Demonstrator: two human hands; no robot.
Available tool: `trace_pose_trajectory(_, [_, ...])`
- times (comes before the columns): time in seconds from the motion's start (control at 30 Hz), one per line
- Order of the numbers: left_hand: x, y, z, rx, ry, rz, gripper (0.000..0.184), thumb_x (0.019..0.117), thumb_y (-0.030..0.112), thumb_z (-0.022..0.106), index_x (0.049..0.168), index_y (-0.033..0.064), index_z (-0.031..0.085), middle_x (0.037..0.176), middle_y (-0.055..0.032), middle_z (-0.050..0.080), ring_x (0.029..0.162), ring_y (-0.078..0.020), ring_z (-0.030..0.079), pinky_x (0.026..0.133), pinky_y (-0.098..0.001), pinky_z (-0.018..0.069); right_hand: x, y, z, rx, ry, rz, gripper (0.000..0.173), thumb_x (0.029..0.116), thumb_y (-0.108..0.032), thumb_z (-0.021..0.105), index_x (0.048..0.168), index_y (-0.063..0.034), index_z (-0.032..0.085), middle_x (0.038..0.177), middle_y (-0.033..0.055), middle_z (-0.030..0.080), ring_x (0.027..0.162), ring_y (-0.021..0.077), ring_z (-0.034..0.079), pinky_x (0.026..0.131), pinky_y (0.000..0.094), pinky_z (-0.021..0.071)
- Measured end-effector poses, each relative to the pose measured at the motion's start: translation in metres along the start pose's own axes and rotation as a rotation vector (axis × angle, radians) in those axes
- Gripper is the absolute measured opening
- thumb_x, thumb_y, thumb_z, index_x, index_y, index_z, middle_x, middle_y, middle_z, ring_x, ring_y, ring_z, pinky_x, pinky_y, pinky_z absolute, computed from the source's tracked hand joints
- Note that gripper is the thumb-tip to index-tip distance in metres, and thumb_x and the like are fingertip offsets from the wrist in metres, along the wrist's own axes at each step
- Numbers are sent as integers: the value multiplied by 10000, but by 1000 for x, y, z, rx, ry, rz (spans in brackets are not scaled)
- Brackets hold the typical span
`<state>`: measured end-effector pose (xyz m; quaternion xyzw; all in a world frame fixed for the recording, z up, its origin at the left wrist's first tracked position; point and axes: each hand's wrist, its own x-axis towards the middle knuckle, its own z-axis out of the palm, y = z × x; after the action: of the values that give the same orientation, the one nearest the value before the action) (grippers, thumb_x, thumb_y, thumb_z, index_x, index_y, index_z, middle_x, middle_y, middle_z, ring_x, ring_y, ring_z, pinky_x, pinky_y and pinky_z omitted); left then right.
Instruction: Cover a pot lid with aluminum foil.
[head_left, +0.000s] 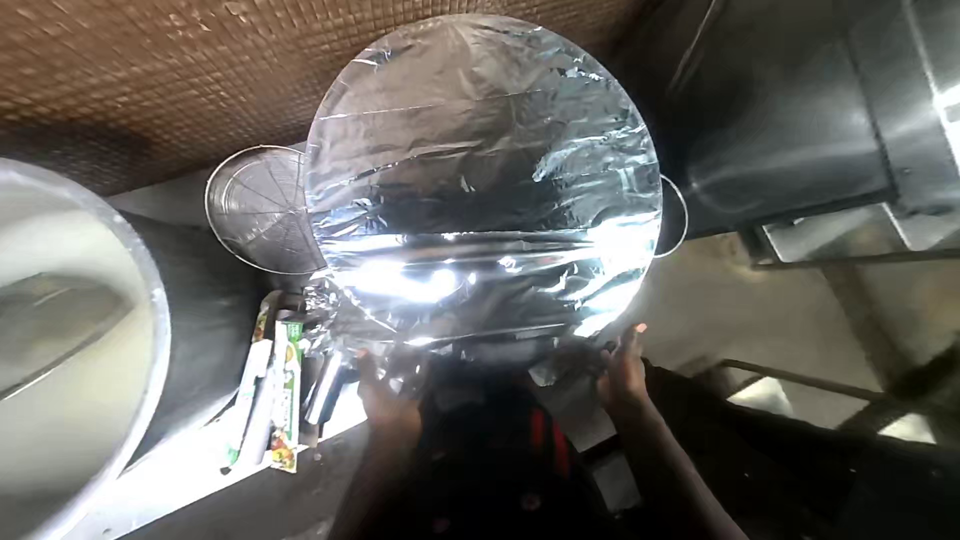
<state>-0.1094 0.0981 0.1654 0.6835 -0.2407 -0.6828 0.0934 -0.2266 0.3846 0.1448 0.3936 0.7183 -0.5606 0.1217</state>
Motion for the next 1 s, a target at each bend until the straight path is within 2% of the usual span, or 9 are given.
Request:
trace_pose_trajectory(0.07, [7,-1,8,-78,-33,-88,787,1008,725,228,1516,144,380,1424,-216,492,1216,-395,530,933,-625,452,9,-1,13,157,-25,95,801,997,-756,177,1522,-179,360,1305,153,573,1104,301,601,848,552,537])
trace_pose_trajectory(0.2, [36,-18,27,-166,-7,67,597,1053,643,178,1018,139,496,686,-44,491,571,-199,526,538,-421,506,22,-11,25,318,-146,213,730,974,-780,157,1119,-178,543,833,51,603,712,207,606,612,455,541])
trace_pose_trajectory(0.3, [37,-29,28,-294,-49,90,621,992,729,188,848,196,472,551,14,423,436,-138,437,430,-352,442,35,1,20,415,-221,254,743,938,-826,110,914,-197,506,637,-10,498,554,154,528,515,399,505])
trace_pose_trajectory(0.43, [33,-47,16,-308,-7,10,803,954,802,172,1261,146,517,985,-93,564,814,-238,557,727,-495,491,37,27,6,412,-178,389,787,911,-859,93,1010,-180,478,683,13,521,568,161,541,514,398,507])
trace_pose_trajectory(0.53, [29,-62,20,-278,-10,73,648,1016,704,262,1170,150,563,948,-68,597,859,-218,601,751,-485,523,37,53,2,425,-320,521,899,880,-883,71,1130,-167,554,870,88,647,782,247,648,658,513,560])
trace_pose_trajectory(0.63, [27,-75,25,-157,86,169,428,1083,514,341,1133,136,535,896,-38,528,801,-160,546,707,-395,501,32,65,9,450,-321,543,643,1034,-674,204,1168,-161,568,954,95,657,873,249,654,727,507,558])
trace_pose_trajectory(0.73, [30,-79,28,-165,117,160,389,1096,419,375,1202,75,523,962,-83,518,846,-193,528,740,-414,489,28,62,11,452,-175,506,316,1087,-375,388,1098,-100,545,876,98,596,765,225,610,645,447,537])
trace_pose_trajectory(0.87, [50,-81,38,-259,100,208,166,1062,263,474,955,138,494,699,-8,481,558,-126,495,503,-308,462,41,60,14,478,-130,475,270,1075,-339,434,976,-112,541,748,57,573,634,181,589,567,379,533])
trace_pose_trajectory(1.0, [54,-80,50,-132,118,184,84,1042,136,441,1090,94,497,911,-58,474,762,-163,490,663,-374,465,50,46,22,281,-241,410,192,1076,-254,418,1054,-97,527,811,58,563,684,171,575,605,364,520])
